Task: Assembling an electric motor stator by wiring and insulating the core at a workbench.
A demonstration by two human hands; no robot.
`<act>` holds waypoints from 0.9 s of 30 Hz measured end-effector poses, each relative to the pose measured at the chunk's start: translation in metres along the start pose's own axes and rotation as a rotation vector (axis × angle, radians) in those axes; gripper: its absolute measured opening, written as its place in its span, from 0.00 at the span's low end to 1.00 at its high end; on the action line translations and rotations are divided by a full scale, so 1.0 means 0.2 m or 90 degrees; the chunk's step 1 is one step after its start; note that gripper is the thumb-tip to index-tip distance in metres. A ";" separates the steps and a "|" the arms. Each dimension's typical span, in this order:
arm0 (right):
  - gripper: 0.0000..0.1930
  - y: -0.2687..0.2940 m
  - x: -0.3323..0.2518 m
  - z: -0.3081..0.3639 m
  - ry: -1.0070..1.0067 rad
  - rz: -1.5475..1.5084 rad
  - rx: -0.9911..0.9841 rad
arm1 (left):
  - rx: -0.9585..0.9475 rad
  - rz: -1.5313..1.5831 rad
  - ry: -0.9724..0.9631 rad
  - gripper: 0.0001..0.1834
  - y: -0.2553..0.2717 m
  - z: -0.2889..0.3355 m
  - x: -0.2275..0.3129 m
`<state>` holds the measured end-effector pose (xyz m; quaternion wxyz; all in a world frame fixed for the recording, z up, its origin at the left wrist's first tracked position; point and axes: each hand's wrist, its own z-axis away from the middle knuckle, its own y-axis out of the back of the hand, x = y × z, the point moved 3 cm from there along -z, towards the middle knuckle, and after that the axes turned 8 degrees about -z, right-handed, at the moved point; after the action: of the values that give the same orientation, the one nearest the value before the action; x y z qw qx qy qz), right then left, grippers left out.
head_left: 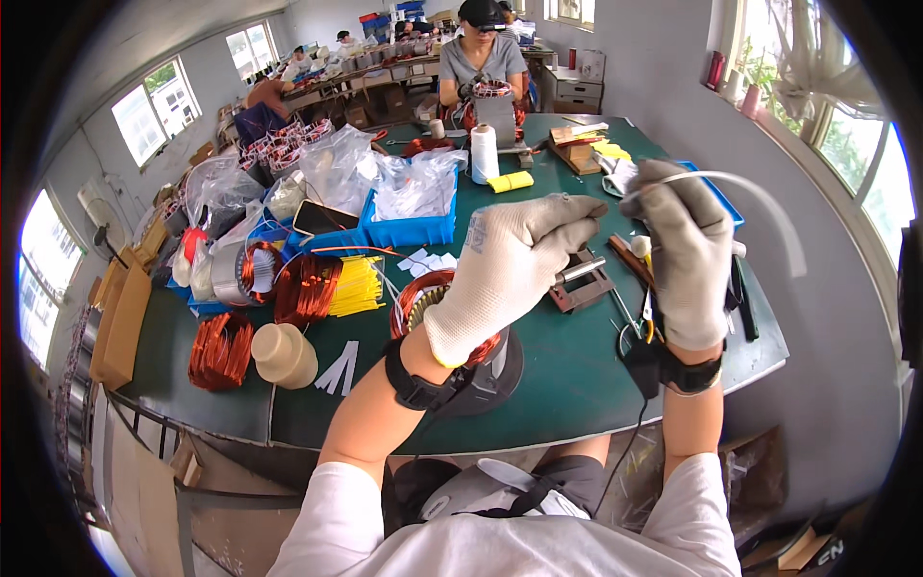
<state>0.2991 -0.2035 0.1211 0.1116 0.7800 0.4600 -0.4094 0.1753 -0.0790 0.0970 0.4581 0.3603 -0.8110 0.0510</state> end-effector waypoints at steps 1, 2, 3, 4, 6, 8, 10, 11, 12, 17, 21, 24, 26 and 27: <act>0.09 -0.03 0.01 0.00 0.033 0.021 -0.001 | -0.003 0.000 0.026 0.12 0.01 -0.01 0.00; 0.09 -0.06 0.01 0.02 0.041 0.034 0.007 | -0.005 0.001 0.052 0.12 0.02 -0.02 0.00; 0.09 -0.08 0.00 0.02 0.048 0.091 0.011 | -0.010 -0.022 0.057 0.12 0.02 -0.02 0.01; 0.08 -0.08 -0.01 0.02 0.055 0.147 0.014 | -0.008 -0.023 0.056 0.12 0.02 -0.03 0.01; 0.08 -0.08 0.01 0.02 0.057 0.110 0.005 | -0.026 -0.073 0.013 0.13 0.02 -0.03 0.02; 0.08 -0.08 0.01 0.01 0.059 0.074 -0.002 | -0.019 -0.097 0.012 0.13 0.02 -0.03 0.04; 0.09 -0.10 0.01 0.01 0.085 0.093 -0.028 | -0.012 -0.122 0.013 0.13 0.03 -0.02 0.04; 0.09 -0.10 0.01 0.01 0.085 0.092 -0.028 | -0.010 -0.114 0.005 0.13 0.03 -0.02 0.03; 0.09 -0.09 0.01 0.01 0.095 0.096 -0.033 | -0.009 -0.104 -0.003 0.13 0.03 -0.02 0.03; 0.07 -0.08 -0.02 0.02 0.113 0.173 -0.054 | -0.005 -0.094 -0.014 0.12 0.03 -0.02 0.03; 0.06 -0.10 -0.04 0.02 0.129 0.260 -0.042 | 0.003 -0.117 -0.062 0.11 0.03 -0.01 0.05; 0.06 -0.13 -0.08 0.03 0.220 0.379 -0.065 | -0.021 -0.090 -0.021 0.10 0.03 -0.01 0.04; 0.05 -0.13 -0.09 0.03 0.213 0.364 -0.112 | -0.018 -0.133 -0.049 0.11 0.03 -0.01 0.05; 0.04 -0.14 -0.09 0.03 0.219 0.389 -0.116 | -0.016 -0.178 -0.075 0.11 0.03 -0.01 0.06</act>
<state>0.2689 -0.2029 0.1371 0.2190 0.9257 0.2523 -0.1776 0.1695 -0.0803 0.1080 0.4168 0.4661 -0.7791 -0.0447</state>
